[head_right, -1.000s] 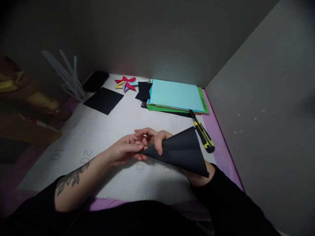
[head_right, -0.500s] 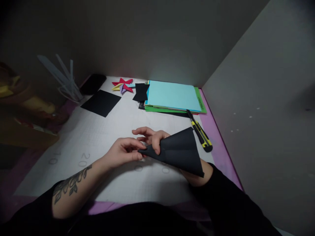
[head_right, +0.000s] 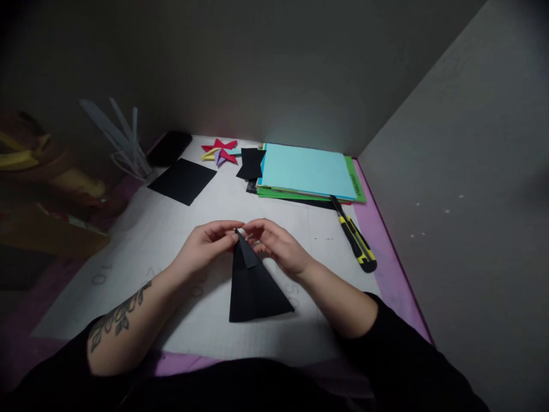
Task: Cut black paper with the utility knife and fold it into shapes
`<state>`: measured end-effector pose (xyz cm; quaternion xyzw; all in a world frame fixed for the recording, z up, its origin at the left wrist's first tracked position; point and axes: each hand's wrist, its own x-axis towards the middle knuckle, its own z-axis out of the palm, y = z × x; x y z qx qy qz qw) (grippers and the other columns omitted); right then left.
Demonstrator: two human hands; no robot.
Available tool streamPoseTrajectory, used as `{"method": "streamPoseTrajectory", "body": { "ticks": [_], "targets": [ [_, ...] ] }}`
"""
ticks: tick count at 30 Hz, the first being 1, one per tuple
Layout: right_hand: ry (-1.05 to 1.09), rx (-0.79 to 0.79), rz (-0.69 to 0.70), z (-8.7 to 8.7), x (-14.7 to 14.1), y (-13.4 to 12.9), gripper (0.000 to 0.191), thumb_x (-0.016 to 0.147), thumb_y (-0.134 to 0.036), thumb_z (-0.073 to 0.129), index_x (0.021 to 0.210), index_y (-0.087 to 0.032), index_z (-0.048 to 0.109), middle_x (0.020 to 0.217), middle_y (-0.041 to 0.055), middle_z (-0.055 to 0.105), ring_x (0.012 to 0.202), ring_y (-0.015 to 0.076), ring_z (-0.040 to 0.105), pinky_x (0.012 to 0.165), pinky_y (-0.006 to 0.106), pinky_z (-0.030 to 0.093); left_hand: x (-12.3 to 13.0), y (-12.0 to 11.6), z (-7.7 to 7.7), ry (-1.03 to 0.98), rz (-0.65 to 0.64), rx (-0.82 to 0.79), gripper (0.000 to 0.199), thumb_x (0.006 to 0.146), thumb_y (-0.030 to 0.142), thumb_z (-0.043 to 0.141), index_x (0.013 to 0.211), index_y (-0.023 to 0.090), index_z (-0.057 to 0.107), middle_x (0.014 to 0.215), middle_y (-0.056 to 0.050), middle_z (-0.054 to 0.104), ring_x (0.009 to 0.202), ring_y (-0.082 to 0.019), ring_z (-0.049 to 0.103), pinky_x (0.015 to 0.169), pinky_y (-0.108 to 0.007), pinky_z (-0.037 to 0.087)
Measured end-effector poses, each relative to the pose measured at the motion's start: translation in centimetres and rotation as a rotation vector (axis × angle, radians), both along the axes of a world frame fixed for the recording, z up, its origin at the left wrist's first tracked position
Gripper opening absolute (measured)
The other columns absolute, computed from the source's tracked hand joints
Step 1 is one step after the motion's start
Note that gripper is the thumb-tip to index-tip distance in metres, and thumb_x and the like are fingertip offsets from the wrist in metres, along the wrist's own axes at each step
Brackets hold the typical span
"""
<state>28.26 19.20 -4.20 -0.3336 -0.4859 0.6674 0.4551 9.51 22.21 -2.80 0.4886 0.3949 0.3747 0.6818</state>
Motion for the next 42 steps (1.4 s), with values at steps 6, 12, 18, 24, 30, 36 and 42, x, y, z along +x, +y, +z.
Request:
{"method": "streamPoseTrajectory", "body": {
  "ticks": [6,12,18,24,30,36,42],
  "targets": [
    [-0.299,-0.052,-0.068,-0.2,-0.7,-0.2,0.029,0.077,-0.038,0.071,0.07,-0.018,0.051,0.06,-0.007,0.045,0.053,0.0077,0.039,0.051,0.021,0.029,0.0,-0.1,0.1,-0.039,-0.03,-0.01,0.03,0.078,0.034,0.069,0.104,0.019,0.069,0.078,-0.001,0.064,0.068,-0.011,0.056,0.067,-0.026,0.044],
    [-0.231,-0.078,-0.064,0.2,-0.5,-0.4,0.03,0.073,-0.038,0.074,0.069,-0.018,0.052,0.058,-0.0067,0.047,0.051,0.008,0.039,0.05,0.022,0.029,-0.1,-0.3,-0.1,-0.213,-0.209,-0.185,0.033,0.077,0.039,0.071,0.104,0.021,0.066,0.077,0.0,0.057,0.064,-0.01,0.049,0.062,-0.023,0.038],
    [-0.201,-0.073,-0.061,0.2,-0.4,-0.5,0.029,0.072,-0.036,0.075,0.069,-0.018,0.053,0.061,-0.0055,0.049,0.053,0.0078,0.04,0.05,0.021,0.029,-0.2,-0.3,-0.2,-0.309,-0.331,-0.186,0.033,0.073,0.035,0.076,0.097,0.018,0.062,0.082,-0.002,0.057,0.073,-0.012,0.052,0.066,-0.023,0.038],
    [-0.254,-0.026,-0.122,0.7,-0.4,-0.7,0.031,0.073,-0.039,0.074,0.067,-0.019,0.051,0.058,-0.0065,0.045,0.05,0.0078,0.037,0.048,0.021,0.027,-0.3,-0.2,-0.3,-0.237,-0.203,-0.15,0.026,0.074,0.029,0.076,0.091,0.018,0.059,0.072,0.003,0.056,0.063,-0.008,0.051,0.059,-0.02,0.036],
    [-0.302,0.007,-0.136,1.1,-0.3,-0.9,0.032,0.074,-0.041,0.072,0.066,-0.019,0.049,0.057,-0.0064,0.043,0.05,0.0081,0.035,0.047,0.022,0.027,0.0,-0.4,-0.1,-0.196,-0.117,-0.172,0.023,0.072,0.028,0.077,0.084,0.016,0.062,0.074,0.001,0.058,0.065,-0.009,0.053,0.059,-0.021,0.04],
    [-0.318,0.021,-0.118,1.0,-0.3,-0.9,0.031,0.075,-0.04,0.07,0.065,-0.02,0.048,0.056,-0.0067,0.041,0.049,0.008,0.033,0.047,0.022,0.026,0.2,-0.7,0.0,-0.149,-0.071,-0.15,0.021,0.071,0.028,0.076,0.082,0.016,0.063,0.072,0.001,0.059,0.061,-0.008,0.053,0.057,-0.021,0.039],
    [-0.335,0.007,-0.112,0.8,-0.3,-1.0,0.033,0.074,-0.041,0.071,0.065,-0.02,0.048,0.056,-0.0069,0.041,0.049,0.0079,0.032,0.047,0.022,0.025,0.2,-0.7,0.2,-0.047,-0.032,-0.075,0.02,0.072,0.028,0.075,0.08,0.017,0.061,0.067,0.003,0.058,0.058,-0.008,0.05,0.053,-0.021,0.036]
  ]
}}
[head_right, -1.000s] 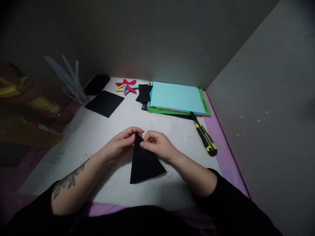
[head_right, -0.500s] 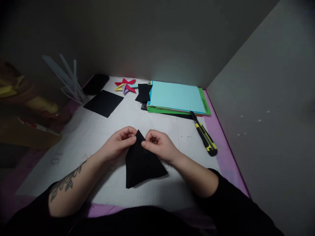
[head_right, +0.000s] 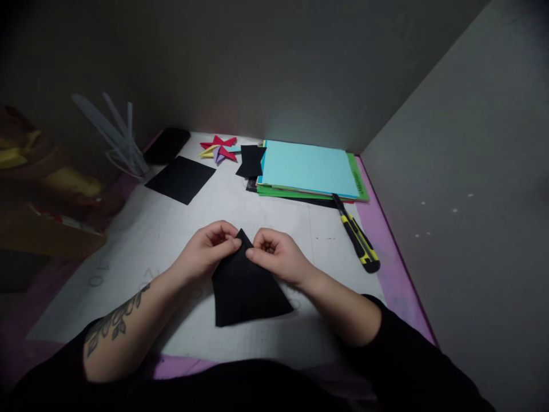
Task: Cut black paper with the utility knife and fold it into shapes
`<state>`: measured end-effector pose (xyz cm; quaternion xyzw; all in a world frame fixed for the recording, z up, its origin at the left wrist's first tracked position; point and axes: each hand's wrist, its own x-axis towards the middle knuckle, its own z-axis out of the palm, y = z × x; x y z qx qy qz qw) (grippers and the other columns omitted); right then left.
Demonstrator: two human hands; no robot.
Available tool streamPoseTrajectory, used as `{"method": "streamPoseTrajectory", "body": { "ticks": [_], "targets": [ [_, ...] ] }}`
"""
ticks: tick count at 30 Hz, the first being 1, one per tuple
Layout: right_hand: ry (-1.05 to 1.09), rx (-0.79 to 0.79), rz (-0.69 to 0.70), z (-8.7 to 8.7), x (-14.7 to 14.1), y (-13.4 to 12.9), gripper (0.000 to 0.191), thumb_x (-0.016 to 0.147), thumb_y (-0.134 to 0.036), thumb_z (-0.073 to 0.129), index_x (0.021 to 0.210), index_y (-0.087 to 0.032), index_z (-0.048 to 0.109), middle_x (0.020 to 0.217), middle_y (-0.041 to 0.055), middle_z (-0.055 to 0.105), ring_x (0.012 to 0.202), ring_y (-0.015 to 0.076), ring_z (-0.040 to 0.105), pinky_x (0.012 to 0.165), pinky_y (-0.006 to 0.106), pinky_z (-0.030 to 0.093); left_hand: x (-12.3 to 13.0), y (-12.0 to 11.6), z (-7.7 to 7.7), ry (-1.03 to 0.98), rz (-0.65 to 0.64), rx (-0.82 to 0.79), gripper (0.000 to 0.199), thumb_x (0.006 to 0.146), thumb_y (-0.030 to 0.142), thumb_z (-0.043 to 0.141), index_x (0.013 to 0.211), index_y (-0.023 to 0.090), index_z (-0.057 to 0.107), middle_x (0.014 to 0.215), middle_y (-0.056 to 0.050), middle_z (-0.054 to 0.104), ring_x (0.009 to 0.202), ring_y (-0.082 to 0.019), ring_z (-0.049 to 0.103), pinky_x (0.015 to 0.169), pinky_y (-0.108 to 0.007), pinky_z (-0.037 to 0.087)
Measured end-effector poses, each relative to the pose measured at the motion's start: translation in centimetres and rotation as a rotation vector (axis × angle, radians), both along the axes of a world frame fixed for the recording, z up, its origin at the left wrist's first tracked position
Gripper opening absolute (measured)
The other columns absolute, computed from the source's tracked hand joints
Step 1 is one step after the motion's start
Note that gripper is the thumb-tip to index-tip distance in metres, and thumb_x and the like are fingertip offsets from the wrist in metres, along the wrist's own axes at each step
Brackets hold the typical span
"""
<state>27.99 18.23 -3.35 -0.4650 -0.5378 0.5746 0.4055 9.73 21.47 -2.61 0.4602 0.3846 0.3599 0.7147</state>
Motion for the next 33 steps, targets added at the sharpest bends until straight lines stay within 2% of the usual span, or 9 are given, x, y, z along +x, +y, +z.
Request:
{"method": "streamPoseTrajectory", "body": {
  "ticks": [9,20,24,28,33],
  "targets": [
    [-0.049,0.003,0.014,0.03,-0.13,0.07,0.033,0.074,-0.04,0.07,0.065,-0.02,0.047,0.056,-0.0071,0.039,0.05,0.0079,0.032,0.047,0.022,0.024,0.11,0.07,0.23,0.093,0.035,0.072,0.018,0.076,0.033,0.068,0.076,0.017,0.06,0.067,0.002,0.054,0.059,-0.009,0.046,0.054,-0.022,0.034],
    [-0.091,0.023,0.08,0.11,-0.18,0.02,0.028,0.077,-0.035,0.065,0.064,-0.02,0.045,0.056,-0.0067,0.039,0.05,0.0078,0.032,0.047,0.022,0.025,-0.31,0.51,0.37,0.182,-0.023,0.166,0.008,0.079,0.023,0.059,0.074,0.017,0.06,0.065,0.003,0.052,0.059,-0.01,0.045,0.058,-0.024,0.035],
    [-0.121,0.045,0.079,0.23,-0.29,0.02,0.028,0.077,-0.034,0.065,0.064,-0.02,0.045,0.057,-0.0064,0.04,0.051,0.008,0.033,0.048,0.022,0.027,-0.23,0.39,0.2,0.189,0.005,0.198,0.006,0.078,0.022,0.059,0.075,0.017,0.059,0.068,0.003,0.053,0.061,-0.01,0.046,0.059,-0.023,0.036],
    [-0.141,0.054,0.071,0.28,-0.35,0.05,0.027,0.078,-0.035,0.064,0.065,-0.02,0.046,0.057,-0.0063,0.04,0.051,0.0081,0.034,0.048,0.022,0.027,-0.08,0.3,0.1,0.159,0.017,0.177,0.005,0.077,0.022,0.061,0.078,0.017,0.059,0.071,0.003,0.054,0.064,-0.01,0.047,0.062,-0.023,0.036],
    [-0.1,0.037,0.059,0.25,-0.32,0.17,0.024,0.079,-0.036,0.063,0.069,-0.019,0.05,0.059,-0.006,0.042,0.052,0.0079,0.036,0.048,0.022,0.028,-0.05,0.22,-0.16,0.077,0.005,0.072,0.008,0.079,0.025,0.061,0.082,0.018,0.059,0.071,0.003,0.053,0.061,-0.009,0.046,0.058,-0.022,0.035]
  ]
}}
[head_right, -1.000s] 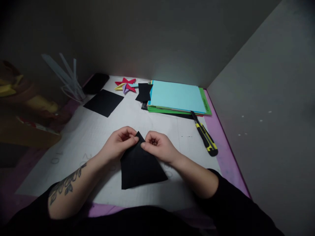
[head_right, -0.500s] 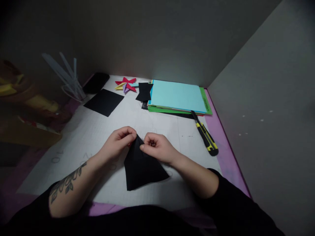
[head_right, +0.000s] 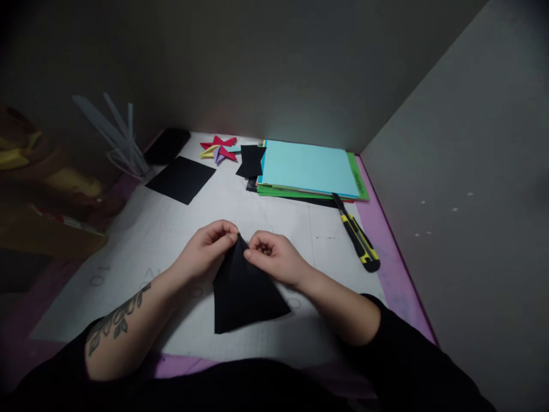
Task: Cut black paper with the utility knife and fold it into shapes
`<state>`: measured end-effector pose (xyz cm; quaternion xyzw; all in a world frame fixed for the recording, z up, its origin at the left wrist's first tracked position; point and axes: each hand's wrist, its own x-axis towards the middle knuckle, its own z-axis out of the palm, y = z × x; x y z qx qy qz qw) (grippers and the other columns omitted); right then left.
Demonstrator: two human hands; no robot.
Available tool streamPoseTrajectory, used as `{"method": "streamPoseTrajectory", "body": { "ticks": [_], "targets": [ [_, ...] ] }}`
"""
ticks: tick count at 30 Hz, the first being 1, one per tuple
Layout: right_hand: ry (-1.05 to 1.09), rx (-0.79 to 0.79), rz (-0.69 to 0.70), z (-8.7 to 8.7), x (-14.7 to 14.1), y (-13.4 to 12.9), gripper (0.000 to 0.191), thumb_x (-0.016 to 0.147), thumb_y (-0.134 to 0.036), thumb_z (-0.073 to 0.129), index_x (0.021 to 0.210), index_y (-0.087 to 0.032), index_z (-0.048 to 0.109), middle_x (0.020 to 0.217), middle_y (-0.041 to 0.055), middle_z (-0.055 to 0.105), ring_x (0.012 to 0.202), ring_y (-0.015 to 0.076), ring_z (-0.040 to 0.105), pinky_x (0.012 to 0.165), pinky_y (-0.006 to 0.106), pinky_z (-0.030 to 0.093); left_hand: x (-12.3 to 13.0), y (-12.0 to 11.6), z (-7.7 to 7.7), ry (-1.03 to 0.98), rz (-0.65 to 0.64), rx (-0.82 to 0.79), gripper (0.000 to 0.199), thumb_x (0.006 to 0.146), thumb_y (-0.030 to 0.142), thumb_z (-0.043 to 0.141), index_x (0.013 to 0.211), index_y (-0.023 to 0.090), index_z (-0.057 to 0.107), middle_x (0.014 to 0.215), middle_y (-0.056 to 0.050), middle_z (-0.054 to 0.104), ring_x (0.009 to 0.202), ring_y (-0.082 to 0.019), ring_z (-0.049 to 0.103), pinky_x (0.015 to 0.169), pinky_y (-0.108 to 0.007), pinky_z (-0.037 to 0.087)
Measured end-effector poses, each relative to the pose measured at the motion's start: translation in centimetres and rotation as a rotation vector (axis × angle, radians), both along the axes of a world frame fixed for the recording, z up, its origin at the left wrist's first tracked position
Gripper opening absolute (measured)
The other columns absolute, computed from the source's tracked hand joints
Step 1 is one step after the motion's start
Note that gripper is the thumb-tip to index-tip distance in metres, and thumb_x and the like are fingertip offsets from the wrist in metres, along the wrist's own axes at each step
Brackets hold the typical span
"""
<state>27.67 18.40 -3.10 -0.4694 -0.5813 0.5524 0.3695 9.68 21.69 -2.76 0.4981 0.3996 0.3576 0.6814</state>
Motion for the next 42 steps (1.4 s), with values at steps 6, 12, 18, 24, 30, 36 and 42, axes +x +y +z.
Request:
{"method": "streamPoseTrajectory", "body": {
  "ticks": [6,12,18,24,30,36,42],
  "targets": [
    [0.057,-0.068,-0.008,0.0,-0.1,0.0,0.022,0.08,-0.037,0.062,0.074,-0.018,0.054,0.056,-0.0062,0.047,0.048,0.0081,0.044,0.046,0.021,0.034,-0.1,-0.3,0.0,-0.017,-0.075,-0.063,0.012,0.082,0.028,0.062,0.083,0.016,0.06,0.071,0.002,0.055,0.06,-0.008,0.048,0.056,-0.021,0.036],
    [0.15,-0.144,-0.011,-0.3,0.0,0.0,0.025,0.082,-0.041,0.062,0.077,-0.017,0.057,0.054,-0.0054,0.054,0.043,0.0077,0.051,0.042,0.019,0.039,-0.2,-0.1,0.1,-0.015,-0.146,-0.068,0.013,0.083,0.027,0.063,0.084,0.015,0.061,0.075,0.001,0.059,0.064,-0.008,0.054,0.06,-0.022,0.04],
    [0.255,-0.24,0.035,-1.3,0.4,0.2,0.026,0.08,-0.042,0.066,0.082,-0.017,0.059,0.053,-0.0051,0.058,0.04,0.0071,0.053,0.039,0.016,0.036,-0.2,0.0,0.0,-0.007,-0.171,-0.041,0.014,0.083,0.03,0.063,0.084,0.016,0.061,0.076,0.0,0.061,0.068,-0.01,0.056,0.063,-0.023,0.042],
    [0.187,-0.26,0.063,-1.0,0.4,0.3,0.024,0.079,-0.038,0.065,0.073,-0.017,0.055,0.049,-0.0048,0.057,0.038,0.007,0.051,0.038,0.016,0.033,0.0,0.1,0.1,0.052,-0.177,0.036,0.017,0.082,0.032,0.063,0.083,0.015,0.061,0.075,0.0,0.061,0.067,-0.011,0.056,0.062,-0.023,0.042],
    [-0.181,-0.152,-0.069,-1.7,0.0,1.1,0.021,0.08,-0.031,0.056,0.064,-0.019,0.05,0.048,-0.0064,0.051,0.041,0.0095,0.05,0.043,0.02,0.035,-0.2,0.9,-1.3,0.389,-0.121,0.3,0.02,0.083,0.031,0.058,0.095,0.015,0.062,0.088,-0.006,0.066,0.08,-0.018,0.061,0.074,-0.032,0.049],
    [-0.926,0.24,-0.138,-2.4,-0.1,1.7,0.015,0.082,-0.023,0.051,0.07,-0.019,0.058,0.063,0.0005,0.061,0.06,0.0149,0.056,0.056,0.025,0.036,-1.0,0.7,-1.6,0.813,-0.41,0.821,0.056,0.074,0.031,0.073,0.125,0.018,0.053,0.132,-0.014,0.051,0.121,-0.032,0.045,0.099,-0.047,0.04],
    [-0.82,0.595,0.079,-2.5,0.7,-0.3,0.02,0.087,-0.018,0.048,0.1,-0.016,0.063,0.102,0.0104,0.065,0.096,0.0215,0.059,0.083,0.035,0.049,-1.0,-0.7,-1.2,1.066,-0.431,0.917,0.058,0.075,0.031,0.073,0.126,0.015,0.051,0.125,-0.014,0.054,0.112,-0.031,0.051,0.09,-0.045,0.047]
  ]
}}
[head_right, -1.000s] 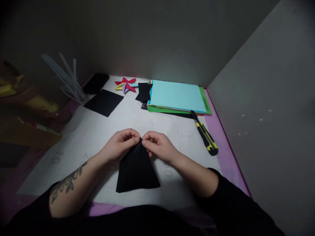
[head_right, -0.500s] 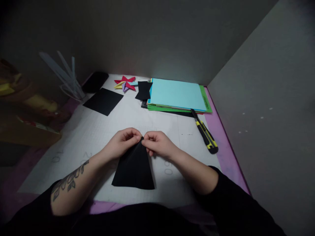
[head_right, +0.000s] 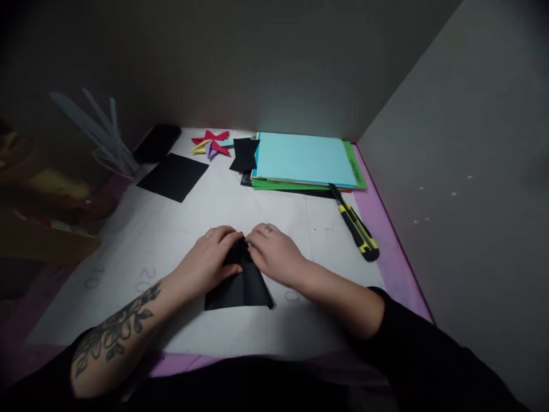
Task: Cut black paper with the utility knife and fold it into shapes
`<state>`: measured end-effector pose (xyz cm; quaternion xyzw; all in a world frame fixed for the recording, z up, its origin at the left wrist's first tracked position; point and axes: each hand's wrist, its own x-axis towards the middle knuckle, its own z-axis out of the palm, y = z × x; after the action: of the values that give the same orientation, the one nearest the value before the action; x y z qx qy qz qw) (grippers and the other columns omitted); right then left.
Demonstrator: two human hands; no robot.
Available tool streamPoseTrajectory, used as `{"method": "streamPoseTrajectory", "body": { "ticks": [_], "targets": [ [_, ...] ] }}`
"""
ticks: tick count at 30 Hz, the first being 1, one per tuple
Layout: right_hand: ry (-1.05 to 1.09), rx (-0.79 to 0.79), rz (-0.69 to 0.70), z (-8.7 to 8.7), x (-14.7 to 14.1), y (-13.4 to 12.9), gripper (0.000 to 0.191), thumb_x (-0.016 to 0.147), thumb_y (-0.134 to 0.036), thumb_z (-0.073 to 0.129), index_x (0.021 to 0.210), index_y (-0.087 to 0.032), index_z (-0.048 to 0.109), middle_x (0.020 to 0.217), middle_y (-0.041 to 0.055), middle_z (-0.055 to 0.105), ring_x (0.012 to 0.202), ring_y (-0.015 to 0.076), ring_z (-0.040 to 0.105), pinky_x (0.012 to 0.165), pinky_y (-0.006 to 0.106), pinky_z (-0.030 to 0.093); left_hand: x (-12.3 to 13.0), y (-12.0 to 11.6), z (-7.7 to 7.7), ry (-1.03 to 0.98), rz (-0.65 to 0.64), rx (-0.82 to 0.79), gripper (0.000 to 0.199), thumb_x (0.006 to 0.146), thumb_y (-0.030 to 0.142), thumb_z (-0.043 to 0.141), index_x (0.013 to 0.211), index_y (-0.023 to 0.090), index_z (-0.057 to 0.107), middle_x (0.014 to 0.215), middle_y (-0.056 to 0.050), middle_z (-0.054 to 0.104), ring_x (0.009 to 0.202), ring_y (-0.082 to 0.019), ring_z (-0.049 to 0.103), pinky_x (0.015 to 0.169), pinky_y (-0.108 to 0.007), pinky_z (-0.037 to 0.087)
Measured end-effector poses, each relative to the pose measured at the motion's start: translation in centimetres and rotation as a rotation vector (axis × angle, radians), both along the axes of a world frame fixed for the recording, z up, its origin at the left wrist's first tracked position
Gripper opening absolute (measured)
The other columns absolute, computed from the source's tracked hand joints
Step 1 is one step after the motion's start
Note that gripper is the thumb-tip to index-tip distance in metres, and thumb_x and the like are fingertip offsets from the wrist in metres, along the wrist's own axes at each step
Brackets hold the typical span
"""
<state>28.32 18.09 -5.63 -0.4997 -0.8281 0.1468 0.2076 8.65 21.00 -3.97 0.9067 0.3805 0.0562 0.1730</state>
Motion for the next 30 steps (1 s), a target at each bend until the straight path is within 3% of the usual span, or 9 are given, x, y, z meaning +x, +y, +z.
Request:
{"method": "streamPoseTrajectory", "body": {
  "ticks": [3,5,10,14,19,30],
  "targets": [
    [0.016,0.091,0.238,-0.9,0.3,-1.2,0.03,0.088,-0.016,0.047,0.114,-0.014,0.061,0.121,0.0137,0.06,0.116,0.0242,0.051,0.097,0.044,0.046,-0.4,-0.6,-0.1,0.021,-0.033,0.018,0.062,0.075,0.04,0.071,0.128,0.014,0.05,0.129,-0.015,0.053,0.116,-0.033,0.049,0.092,-0.046,0.047],
    [0.012,0.095,0.278,-1.5,0.3,-1.8,0.034,0.089,-0.016,0.046,0.12,-0.013,0.059,0.125,0.0154,0.059,0.122,0.025,0.047,0.1,0.046,0.045,-0.8,-1.0,-0.3,0.028,-0.053,0.045,0.061,0.078,0.038,0.068,0.131,0.014,0.048,0.133,-0.015,0.052,0.119,-0.033,0.048,0.093,-0.046,0.047],
    [0.024,0.055,0.216,-2.0,0.3,-2.2,0.031,0.091,-0.02,0.046,0.116,-0.012,0.062,0.116,0.0165,0.061,0.116,0.0252,0.051,0.1,0.044,0.046,-1.4,-2.0,-1.1,0.053,-0.082,0.231,0.037,0.09,0.017,0.049,0.125,0.007,0.054,0.119,-0.018,0.063,0.108,-0.028,0.058,0.088,-0.041,0.052],
    [-0.023,0.001,0.193,-1.7,0.4,-2.1,0.028,0.09,-0.024,0.049,0.113,-0.017,0.064,0.123,0.0146,0.057,0.119,0.0268,0.047,0.1,0.049,0.044,-1.7,-2.6,-2.0,0.067,-0.16,0.359,0.043,0.089,0.006,0.04,0.13,0.003,0.049,0.126,-0.022,0.059,0.111,-0.029,0.059,0.085,-0.039,0.054],
    [-0.117,-0.044,0.166,-1.4,0.4,-2.0,0.024,0.089,-0.029,0.055,0.11,-0.02,0.064,0.133,0.0134,0.052,0.127,0.0289,0.042,0.101,0.05,0.039,-1.4,-2.3,-3.3,-0.027,-0.11,0.392,0.042,0.09,0.007,0.039,0.13,0.001,0.05,0.131,-0.022,0.057,0.124,-0.029,0.051,0.096,-0.041,0.05],
    [-0.129,-0.046,0.173,-1.4,0.3,-1.9,0.022,0.089,-0.03,0.056,0.108,-0.02,0.063,0.131,0.0124,0.053,0.125,0.0276,0.044,0.101,0.047,0.04,-0.7,-2.2,-3.5,-0.034,-0.132,0.43,0.038,0.091,0.01,0.04,0.124,0.003,0.056,0.128,-0.021,0.059,0.121,-0.03,0.055,0.089,-0.044,0.053]
  ]
}}
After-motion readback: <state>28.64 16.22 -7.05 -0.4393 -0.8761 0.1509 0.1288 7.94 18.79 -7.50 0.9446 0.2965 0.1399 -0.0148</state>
